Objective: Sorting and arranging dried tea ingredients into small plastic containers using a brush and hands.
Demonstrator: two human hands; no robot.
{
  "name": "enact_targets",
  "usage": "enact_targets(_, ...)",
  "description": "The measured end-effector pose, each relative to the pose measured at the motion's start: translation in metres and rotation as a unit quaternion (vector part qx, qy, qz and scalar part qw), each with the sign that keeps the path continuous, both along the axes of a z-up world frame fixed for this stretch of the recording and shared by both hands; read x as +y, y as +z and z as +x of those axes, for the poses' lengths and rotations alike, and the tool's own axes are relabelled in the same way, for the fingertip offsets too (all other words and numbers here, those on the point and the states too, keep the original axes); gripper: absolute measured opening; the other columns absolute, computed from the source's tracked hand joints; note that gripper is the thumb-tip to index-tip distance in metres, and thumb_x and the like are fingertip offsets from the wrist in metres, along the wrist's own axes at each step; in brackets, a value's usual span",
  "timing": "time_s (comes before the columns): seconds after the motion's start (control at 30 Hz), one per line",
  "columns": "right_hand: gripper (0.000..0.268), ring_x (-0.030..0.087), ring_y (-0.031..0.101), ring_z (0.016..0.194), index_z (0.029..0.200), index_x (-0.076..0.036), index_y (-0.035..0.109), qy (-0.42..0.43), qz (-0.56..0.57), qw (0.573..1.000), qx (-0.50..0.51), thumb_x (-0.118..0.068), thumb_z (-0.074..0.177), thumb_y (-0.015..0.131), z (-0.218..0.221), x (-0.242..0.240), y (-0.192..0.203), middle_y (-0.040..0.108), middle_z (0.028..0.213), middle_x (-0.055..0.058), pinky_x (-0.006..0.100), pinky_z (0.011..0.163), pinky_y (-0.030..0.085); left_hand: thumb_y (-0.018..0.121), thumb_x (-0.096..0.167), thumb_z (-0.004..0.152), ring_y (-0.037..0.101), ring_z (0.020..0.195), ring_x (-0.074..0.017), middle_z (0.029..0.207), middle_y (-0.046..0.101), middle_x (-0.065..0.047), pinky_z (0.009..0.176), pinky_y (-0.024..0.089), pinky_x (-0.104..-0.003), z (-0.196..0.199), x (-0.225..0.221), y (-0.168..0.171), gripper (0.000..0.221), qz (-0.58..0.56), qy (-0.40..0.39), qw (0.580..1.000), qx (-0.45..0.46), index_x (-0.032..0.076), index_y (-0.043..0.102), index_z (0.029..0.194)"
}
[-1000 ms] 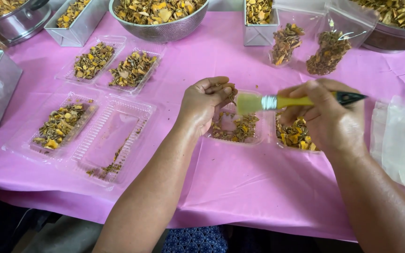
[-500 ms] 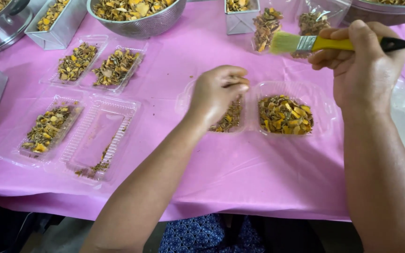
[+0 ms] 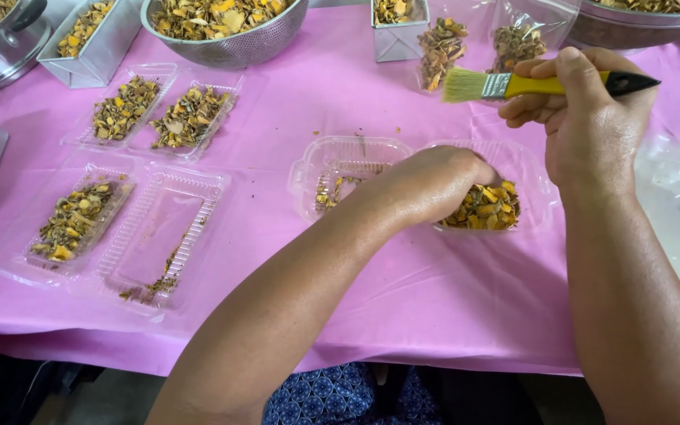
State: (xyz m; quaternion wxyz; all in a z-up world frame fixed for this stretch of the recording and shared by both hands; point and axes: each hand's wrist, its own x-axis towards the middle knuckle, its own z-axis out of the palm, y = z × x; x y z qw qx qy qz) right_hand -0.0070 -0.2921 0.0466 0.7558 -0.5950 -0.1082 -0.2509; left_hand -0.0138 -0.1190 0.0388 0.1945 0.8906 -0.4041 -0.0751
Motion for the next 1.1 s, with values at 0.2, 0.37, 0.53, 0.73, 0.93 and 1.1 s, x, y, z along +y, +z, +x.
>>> enact_targets(0.2, 0.020, 0.030, 0.077, 0.064, 0.095, -0.002, 0.064, -0.003, -0.003, 1.000, 0.011, -0.019, 0.106, 0.062, 0.000, 0.001, -0.003, 0.075, 0.093, 0.017, 0.035, 0.052, 0.063, 0.049, -0.021, 0.076, 0.059, 0.125, -0.0304, 0.134, 0.064, -0.013, 0.098, 0.051, -0.045, -0.006, 0.045, 0.016, 0.064, -0.095, 0.021, 0.995, -0.019, 0.015, 0.072, 0.123)
enact_targets(0.37, 0.025, 0.028, 0.076, 0.067, 0.097, -0.001, 0.068, 0.008, -0.043, 0.999, 0.014, -0.019, 0.109, 0.057, 0.003, 0.002, -0.010, 0.071, 0.091, 0.015, 0.033, 0.058, 0.064, 0.053, -0.011, 0.083, 0.082, 0.090, -0.0189, 0.098, 0.083, -0.009, 0.082, 0.063, -0.032, -0.002, 0.022, 0.000, 0.036, -0.258, 0.035, 0.966, 0.006, 0.011, 0.078, 0.097)
enact_targets(0.53, 0.023, 0.027, 0.075, 0.062, 0.092, 0.000, 0.070, -0.002, -0.020, 1.000, 0.001, -0.017, 0.104, 0.060, 0.004, 0.001, -0.009, 0.073, 0.091, 0.018, 0.032, 0.053, 0.062, 0.066, 0.001, 0.071, 0.061, 0.053, -0.0201, 0.058, 0.063, 0.001, 0.052, 0.042, -0.038, 0.016, -0.011, -0.021, 0.021, -0.169, 0.004, 0.980, -0.110, 0.015, 0.053, 0.061)
enact_targets(0.73, 0.025, 0.024, 0.075, 0.066, 0.089, -0.005, 0.067, 0.027, -0.036, 0.999, 0.016, -0.015, 0.109, 0.056, 0.007, -0.010, -0.010, 0.074, 0.098, 0.012, 0.029, 0.056, 0.061, 0.055, 0.029, 0.090, 0.070, 0.098, -0.0277, 0.100, 0.075, -0.010, 0.080, 0.051, -0.038, -0.011, 0.052, 0.013, 0.029, -0.121, 0.091, 0.988, -0.025, 0.017, 0.081, 0.091)
enact_targets(0.93, 0.023, 0.025, 0.078, 0.070, 0.093, -0.008, 0.065, 0.002, -0.072, 0.996, 0.048, -0.018, 0.109, 0.053, 0.009, -0.007, -0.013, 0.076, 0.104, 0.012, 0.030, 0.060, 0.064, 0.071, -0.003, 0.078, 0.067, 0.068, -0.0195, 0.077, 0.073, -0.003, 0.059, 0.046, -0.041, -0.002, 0.108, -0.004, 0.036, 0.068, 0.123, 0.990, 0.018, 0.022, 0.078, 0.104)
enact_targets(1.1, 0.023, 0.024, 0.077, 0.070, 0.094, -0.009, 0.064, 0.010, -0.082, 0.996, 0.046, -0.021, 0.110, 0.055, 0.010, -0.006, -0.018, 0.074, 0.106, 0.014, 0.030, 0.061, 0.064, 0.069, 0.010, 0.078, 0.055, 0.062, -0.0194, 0.071, 0.059, -0.003, 0.058, 0.040, -0.037, -0.024, 0.094, 0.007, 0.011, 0.000, 0.205, 0.965, 0.164, 0.015, 0.059, 0.080)
